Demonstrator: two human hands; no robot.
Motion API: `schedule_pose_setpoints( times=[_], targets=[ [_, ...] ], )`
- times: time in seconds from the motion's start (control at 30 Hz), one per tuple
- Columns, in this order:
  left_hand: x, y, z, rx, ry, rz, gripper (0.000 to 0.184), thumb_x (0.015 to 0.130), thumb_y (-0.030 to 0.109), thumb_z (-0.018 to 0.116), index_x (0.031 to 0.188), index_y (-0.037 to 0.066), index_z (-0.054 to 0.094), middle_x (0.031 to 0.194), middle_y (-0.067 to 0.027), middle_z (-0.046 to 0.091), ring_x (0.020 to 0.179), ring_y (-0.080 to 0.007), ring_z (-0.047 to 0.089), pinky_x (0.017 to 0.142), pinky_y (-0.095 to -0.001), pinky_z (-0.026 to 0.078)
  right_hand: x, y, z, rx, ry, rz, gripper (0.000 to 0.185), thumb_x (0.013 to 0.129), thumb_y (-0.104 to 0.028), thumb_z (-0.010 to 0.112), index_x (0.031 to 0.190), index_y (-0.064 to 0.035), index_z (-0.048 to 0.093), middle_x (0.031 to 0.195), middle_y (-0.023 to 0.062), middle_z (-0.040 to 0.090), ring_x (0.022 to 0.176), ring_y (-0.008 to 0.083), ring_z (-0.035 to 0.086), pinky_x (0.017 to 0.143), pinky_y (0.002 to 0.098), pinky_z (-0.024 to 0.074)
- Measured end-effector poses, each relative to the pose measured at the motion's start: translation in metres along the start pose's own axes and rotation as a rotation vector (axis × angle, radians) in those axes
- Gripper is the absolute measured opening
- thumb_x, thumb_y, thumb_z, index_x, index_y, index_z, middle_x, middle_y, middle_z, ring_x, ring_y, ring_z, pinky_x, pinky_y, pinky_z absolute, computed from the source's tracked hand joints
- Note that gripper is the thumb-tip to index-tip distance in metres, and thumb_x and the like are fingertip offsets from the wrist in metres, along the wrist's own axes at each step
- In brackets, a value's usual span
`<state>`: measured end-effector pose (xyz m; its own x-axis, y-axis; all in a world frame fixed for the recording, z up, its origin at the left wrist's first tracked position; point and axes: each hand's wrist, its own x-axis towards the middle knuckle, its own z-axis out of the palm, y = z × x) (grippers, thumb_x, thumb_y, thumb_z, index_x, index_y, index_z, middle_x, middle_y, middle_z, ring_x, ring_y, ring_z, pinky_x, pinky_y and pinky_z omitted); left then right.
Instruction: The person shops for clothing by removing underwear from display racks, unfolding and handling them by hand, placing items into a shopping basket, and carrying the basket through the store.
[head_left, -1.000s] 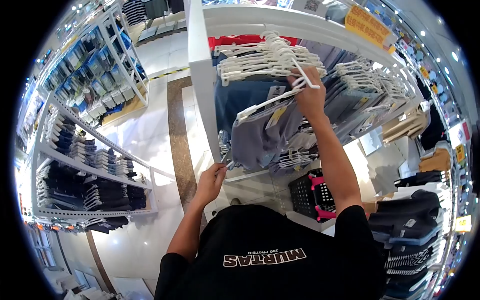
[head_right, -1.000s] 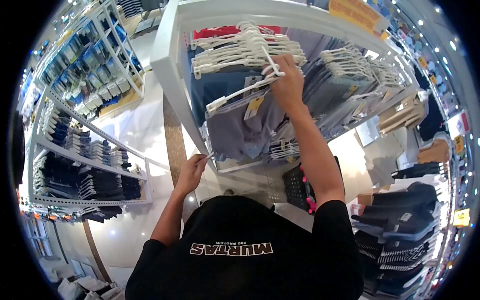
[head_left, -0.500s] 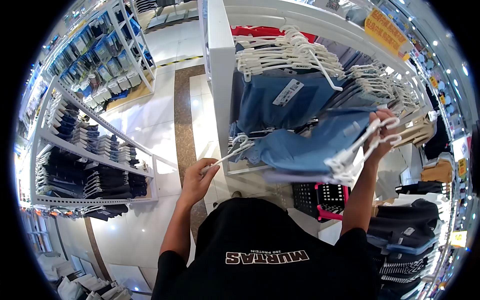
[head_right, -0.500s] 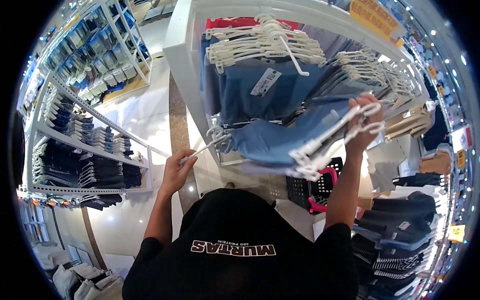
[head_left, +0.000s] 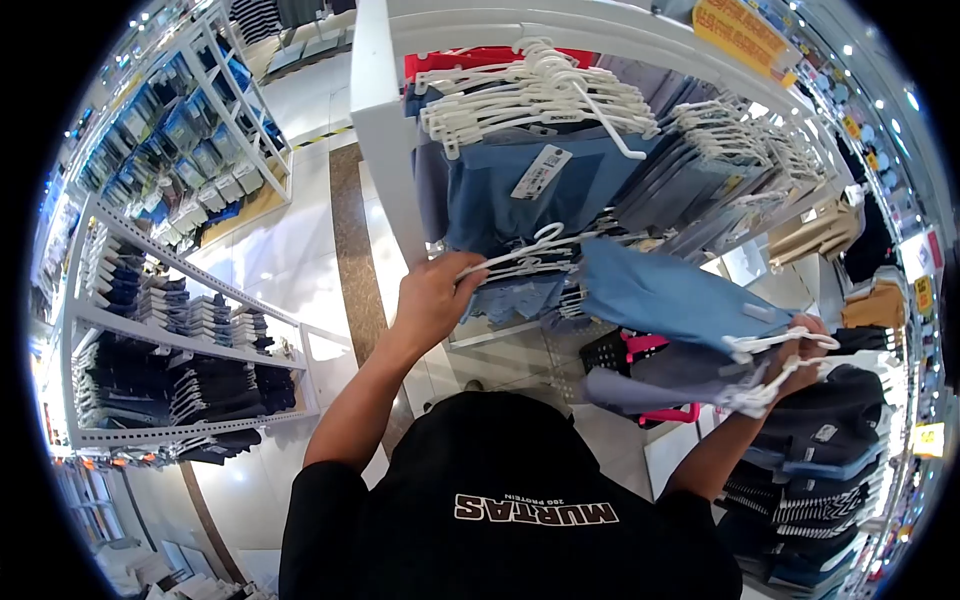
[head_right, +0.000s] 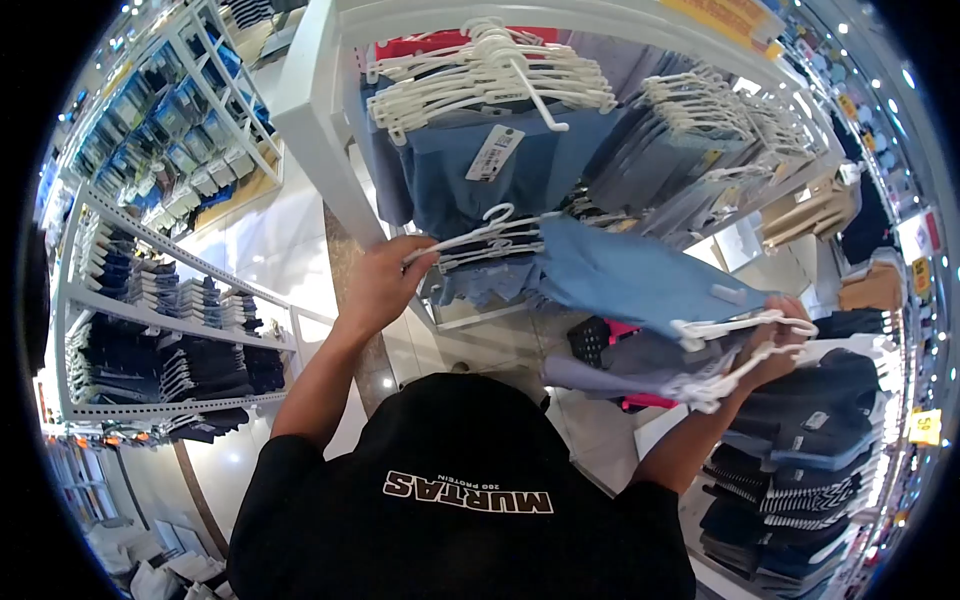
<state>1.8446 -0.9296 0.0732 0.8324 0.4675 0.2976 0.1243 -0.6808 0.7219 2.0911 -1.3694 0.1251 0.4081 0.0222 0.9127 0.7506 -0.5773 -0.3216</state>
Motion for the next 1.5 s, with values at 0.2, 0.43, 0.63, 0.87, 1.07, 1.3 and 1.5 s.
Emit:
schedule_pose_setpoints(
  times=[0.2,0.43,0.63,0.87,1.07,1.3,1.5],
  targets=[
    [-0.007,-0.025,0.014,0.069,-0.180,0.004,0.025,0.093,0.026,0.068,0.107,0.006,0.072,0.095,-0.0168,0.072,0.082,-0.0322,0.070,0.072,-0.0394,0.053,0.003,0.049,-0.042,0.134,0.121,0.236,0.011,0.094,-0.006,0.068,0.095,0.0036,0.062,0.089,0.0120,0.066,0.081,0.0173,0.060,0.073,0.0314,0.0500],
    [0.030,0.035,-0.007,-0.234,0.001,0.151,0.023,0.093,0.018,0.070,0.108,0.002,0.070,0.088,-0.0136,0.071,0.073,-0.0193,0.064,0.068,-0.0310,0.049,-0.026,0.034,-0.007,0.213,0.016,0.232,0.022,0.090,-0.007,0.071,0.106,0.0052,0.063,0.110,0.0151,0.065,0.095,0.0204,0.061,0.086,0.0330,0.0509],
    [0.065,0.067,-0.009,-0.305,0.050,0.222,0.023,0.093,0.017,0.070,0.109,-0.001,0.069,0.080,-0.0099,0.068,0.070,-0.0115,0.056,0.063,-0.0281,0.046,-0.041,0.009,0.022,0.413,0.001,0.280,0.018,0.091,-0.003,0.070,0.106,0.0034,0.063,0.108,0.0126,0.064,0.090,0.0151,0.060,0.080,0.0273,0.0499],
    [0.089,0.062,-0.016,-0.327,0.152,0.026,0.025,0.094,0.023,0.069,0.106,0.001,0.072,0.076,-0.0036,0.066,0.070,-0.0090,0.055,0.063,-0.0258,0.044,-0.050,-0.014,0.041,0.372,-0.041,0.333,0.015,0.088,-0.003,0.073,0.101,-0.0004,0.065,0.101,0.0083,0.065,0.086,0.0133,0.061,0.074,0.0256,0.0504],
    [0.099,0.041,-0.001,-0.268,0.286,-0.031,0.033,0.089,0.030,0.071,0.102,-0.001,0.072,0.091,-0.0179,0.073,0.084,-0.0241,0.069,0.078,-0.0349,0.052,-0.040,-0.054,0.064,0.252,-0.154,0.254,0.015,0.083,0.000,0.077,0.093,-0.0021,0.065,0.104,0.0075,0.063,0.084,0.0125,0.061,0.069,0.0252,0.0504],
    [0.056,0.010,0.061,-0.678,0.433,-0.096,0.066,0.091,0.025,0.073,0.142,-0.001,0.040,0.117,-0.0172,0.059,0.094,-0.0175,0.062,0.079,-0.0286,0.051,-0.015,-0.090,0.078,0.373,-0.131,0.315,0.016,0.079,0.000,0.080,0.089,-0.0032,0.067,0.099,0.0063,0.065,0.080,0.0099,0.062,0.065,0.0229,0.0502],
    [-0.014,0.003,0.084,-0.692,-0.210,0.250,0.044,0.091,0.027,0.071,0.123,0.000,0.059,0.115,-0.0114,0.062,0.097,-0.0158,0.059,0.079,-0.0273,0.048,-0.016,-0.087,0.084,0.396,-0.164,0.278,0.016,0.082,-0.004,0.081,0.092,-0.0058,0.069,0.086,0.0001,0.066,0.070,0.0038,0.054,0.058,0.0183,0.0394]
  ],
)
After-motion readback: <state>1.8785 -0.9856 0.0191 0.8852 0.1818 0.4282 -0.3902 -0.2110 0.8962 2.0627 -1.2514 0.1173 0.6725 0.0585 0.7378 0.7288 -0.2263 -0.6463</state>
